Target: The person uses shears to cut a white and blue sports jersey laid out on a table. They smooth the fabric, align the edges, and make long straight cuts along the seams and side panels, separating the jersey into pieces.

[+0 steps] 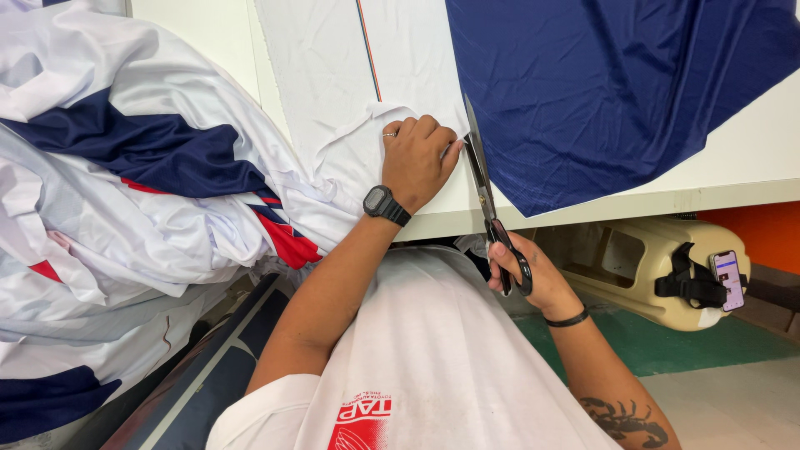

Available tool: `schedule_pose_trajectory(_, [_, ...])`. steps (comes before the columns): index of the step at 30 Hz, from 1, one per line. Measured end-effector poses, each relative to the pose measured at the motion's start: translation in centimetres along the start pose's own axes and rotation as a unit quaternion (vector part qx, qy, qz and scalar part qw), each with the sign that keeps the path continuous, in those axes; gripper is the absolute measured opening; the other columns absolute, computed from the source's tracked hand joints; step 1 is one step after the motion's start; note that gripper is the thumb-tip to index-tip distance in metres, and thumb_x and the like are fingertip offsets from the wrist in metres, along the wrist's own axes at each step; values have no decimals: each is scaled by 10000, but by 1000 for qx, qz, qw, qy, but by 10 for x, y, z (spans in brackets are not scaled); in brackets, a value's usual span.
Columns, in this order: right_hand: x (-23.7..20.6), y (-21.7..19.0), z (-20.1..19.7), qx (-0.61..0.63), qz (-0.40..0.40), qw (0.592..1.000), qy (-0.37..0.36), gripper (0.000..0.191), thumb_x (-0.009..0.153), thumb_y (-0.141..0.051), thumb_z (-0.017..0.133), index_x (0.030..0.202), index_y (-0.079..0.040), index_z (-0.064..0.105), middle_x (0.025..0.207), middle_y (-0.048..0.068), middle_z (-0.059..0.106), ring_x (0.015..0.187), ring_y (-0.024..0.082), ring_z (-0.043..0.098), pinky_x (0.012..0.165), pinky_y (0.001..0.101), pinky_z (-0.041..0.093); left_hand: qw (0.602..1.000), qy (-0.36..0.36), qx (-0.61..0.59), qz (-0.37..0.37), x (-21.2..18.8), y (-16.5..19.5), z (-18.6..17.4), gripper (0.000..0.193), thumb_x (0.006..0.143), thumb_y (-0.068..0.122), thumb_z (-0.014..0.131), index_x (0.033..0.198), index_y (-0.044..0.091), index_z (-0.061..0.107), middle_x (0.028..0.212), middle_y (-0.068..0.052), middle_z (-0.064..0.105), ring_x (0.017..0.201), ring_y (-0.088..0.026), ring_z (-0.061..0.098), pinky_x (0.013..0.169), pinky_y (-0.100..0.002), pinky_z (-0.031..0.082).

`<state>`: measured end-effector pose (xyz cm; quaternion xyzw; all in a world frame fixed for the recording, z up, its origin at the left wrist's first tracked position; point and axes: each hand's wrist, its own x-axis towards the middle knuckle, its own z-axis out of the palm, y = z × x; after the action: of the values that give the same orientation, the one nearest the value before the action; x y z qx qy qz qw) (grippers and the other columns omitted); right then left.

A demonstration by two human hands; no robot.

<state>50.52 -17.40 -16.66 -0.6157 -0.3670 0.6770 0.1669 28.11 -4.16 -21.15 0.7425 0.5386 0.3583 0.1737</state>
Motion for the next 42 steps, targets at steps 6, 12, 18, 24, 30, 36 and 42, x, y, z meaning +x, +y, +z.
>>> schedule_pose_trajectory(6, [7, -14, 9, -4, -8, 1000, 17, 540, 910, -600, 592, 855, -63, 596, 676, 32, 588, 577, 151, 645, 517, 280, 521, 1000, 2, -7, -1, 1, -1, -1, 131, 920, 266, 735, 855, 157, 704, 874, 3, 585, 852, -210, 547, 938, -450, 349])
schedule_pose_trajectory(12, [6, -15, 9, -7, -19, 1000, 16, 575, 906, -629, 574, 869, -56, 603, 683, 29, 588, 572, 149, 639, 511, 270, 507, 1000, 3, -10, 3, 1, -1, -3, 137, 912, 265, 741, 842, 156, 697, 874, 0, 588, 853, -215, 547, 922, -447, 347])
schedule_pose_trajectory(18, [6, -11, 8, 22, -27, 999, -6, 561, 927, -606, 569, 910, -47, 616, 689, 37, 591, 586, 154, 643, 523, 273, 511, 1000, 3, -13, 4, 0, -2, -4, 147, 913, 268, 744, 831, 159, 691, 866, 1, 584, 846, -210, 546, 916, -442, 344])
schedule_pose_trajectory(24, [9, -13, 8, 0, -29, 1000, 3, 575, 930, -618, 546, 923, -46, 612, 704, 29, 587, 591, 145, 637, 519, 267, 504, 1000, 4, -17, 5, 0, -2, -3, 141, 911, 270, 741, 836, 162, 691, 868, 6, 581, 849, -207, 545, 922, -439, 343])
schedule_pose_trajectory(30, [12, -16, 13, 4, -25, 1000, 13, 561, 927, -610, 563, 869, -54, 593, 684, 27, 584, 564, 138, 629, 497, 260, 498, 1000, 2, -13, 3, 1, -2, -4, 143, 906, 273, 745, 834, 162, 689, 869, 4, 582, 851, -209, 547, 915, -440, 340])
schedule_pose_trajectory(36, [14, -19, 18, -28, -7, 998, 53, 521, 919, -575, 600, 775, -74, 579, 594, 5, 561, 489, 116, 605, 453, 247, 500, 1000, -3, -11, -2, 0, -4, -2, 139, 906, 270, 743, 829, 166, 693, 860, 7, 583, 847, -206, 549, 922, -444, 343])
schedule_pose_trajectory(42, [15, -18, 21, -17, -2, 998, 56, 481, 931, -515, 627, 754, -71, 574, 569, 6, 542, 454, 114, 570, 427, 248, 463, 999, 4, -30, -18, 1, -1, -4, 126, 920, 258, 739, 847, 163, 700, 863, 9, 583, 850, -209, 552, 944, -444, 345])
